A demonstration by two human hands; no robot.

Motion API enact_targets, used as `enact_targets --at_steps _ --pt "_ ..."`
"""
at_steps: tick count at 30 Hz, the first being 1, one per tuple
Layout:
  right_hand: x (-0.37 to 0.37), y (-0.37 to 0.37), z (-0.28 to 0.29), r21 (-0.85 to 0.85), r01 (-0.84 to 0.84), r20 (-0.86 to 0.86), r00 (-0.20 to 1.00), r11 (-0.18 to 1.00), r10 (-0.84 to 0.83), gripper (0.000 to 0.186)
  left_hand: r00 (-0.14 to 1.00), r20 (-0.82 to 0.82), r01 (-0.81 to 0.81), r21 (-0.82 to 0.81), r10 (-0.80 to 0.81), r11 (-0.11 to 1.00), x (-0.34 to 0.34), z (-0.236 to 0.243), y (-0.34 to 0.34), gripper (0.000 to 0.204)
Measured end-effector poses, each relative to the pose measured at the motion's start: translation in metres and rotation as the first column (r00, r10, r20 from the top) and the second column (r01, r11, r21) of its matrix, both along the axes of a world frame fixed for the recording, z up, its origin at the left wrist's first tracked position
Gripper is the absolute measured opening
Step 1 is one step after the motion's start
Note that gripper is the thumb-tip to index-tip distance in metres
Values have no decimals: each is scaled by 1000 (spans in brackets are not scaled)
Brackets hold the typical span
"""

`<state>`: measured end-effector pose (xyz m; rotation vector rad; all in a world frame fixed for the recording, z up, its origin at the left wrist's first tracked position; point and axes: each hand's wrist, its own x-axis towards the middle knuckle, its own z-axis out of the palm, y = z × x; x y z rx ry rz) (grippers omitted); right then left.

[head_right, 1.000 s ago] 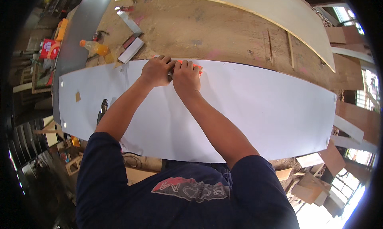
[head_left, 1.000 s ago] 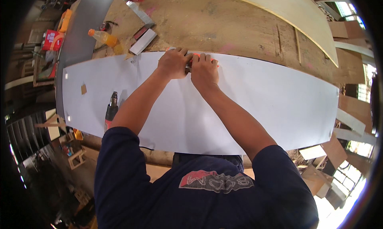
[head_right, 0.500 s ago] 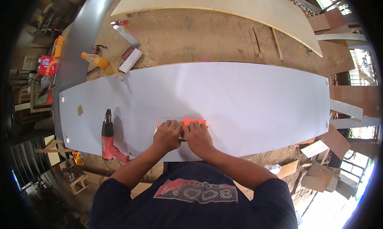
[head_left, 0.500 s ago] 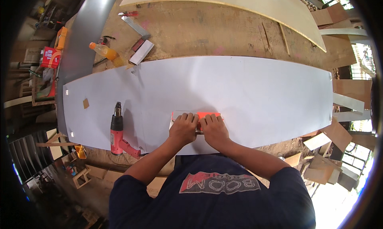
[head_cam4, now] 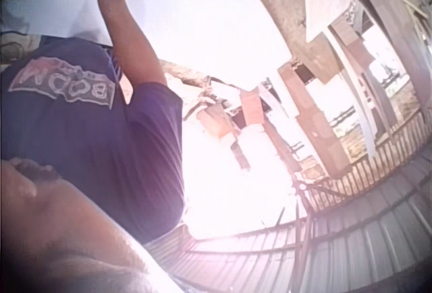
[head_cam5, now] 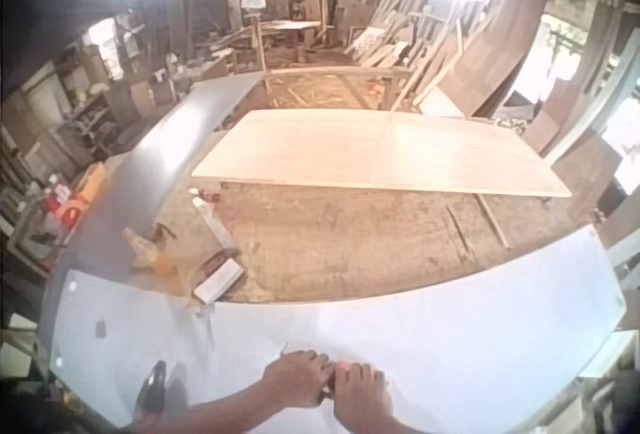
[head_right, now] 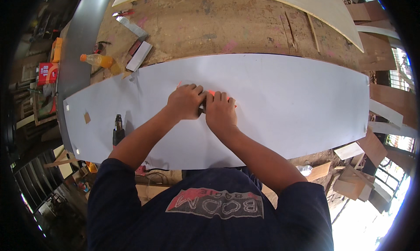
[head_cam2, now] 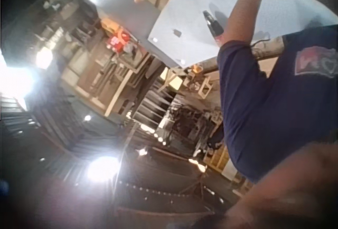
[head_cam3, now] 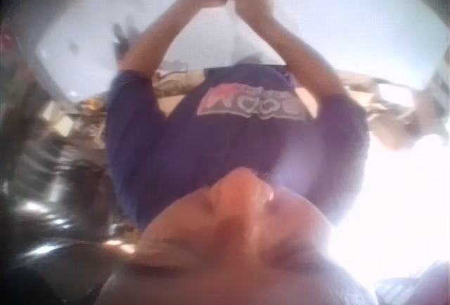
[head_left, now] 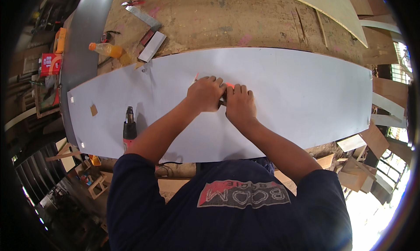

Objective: The person uses a heat gun and a wooden block to smooth a white laminate sheet onto a wooden panel, then applies glue from a bottle to the edge of the panel.

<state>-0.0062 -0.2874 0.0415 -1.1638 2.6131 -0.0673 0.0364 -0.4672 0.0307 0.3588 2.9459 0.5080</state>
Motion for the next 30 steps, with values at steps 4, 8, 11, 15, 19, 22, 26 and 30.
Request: enact_targets --at_steps 4,8,11,15,19,22,26,30 --pt "-29 -15 -3 6 13 -119 993 1000 -12 22 999 -38 5 -43 -6 999 -38 -1 -15 30" --pt "-59 -30 -5 10 40 -155 987 999 -38 24 999 -37 -36 -82 33 996 -72 1 -23 26" --pt "-71 -37 -9 6 70 -175 982 998 -67 24 998 -45 -50 -118 45 992 -85 -5 -26 23" --pt "-85 -44 -9 20 90 -208 975 996 -84 25 995 -66 -80 -173 69 982 -101 -2 -29 16" --pt "-94 -34 -7 -28 61 -283 957 998 -66 26 967 124 -192 -225 224 955 -98 7 -8 22" --pt "-49 17 -9 -35 -50 -101 994 998 47 27 977 82 -186 -112 195 976 -32 11 34 29" --pt "61 95 -1 -83 -165 -34 986 983 162 29 974 103 -206 50 201 977 93 9 101 39" --pt "94 108 4 -61 -158 -78 985 986 153 32 974 -86 -205 75 211 976 123 6 118 45"
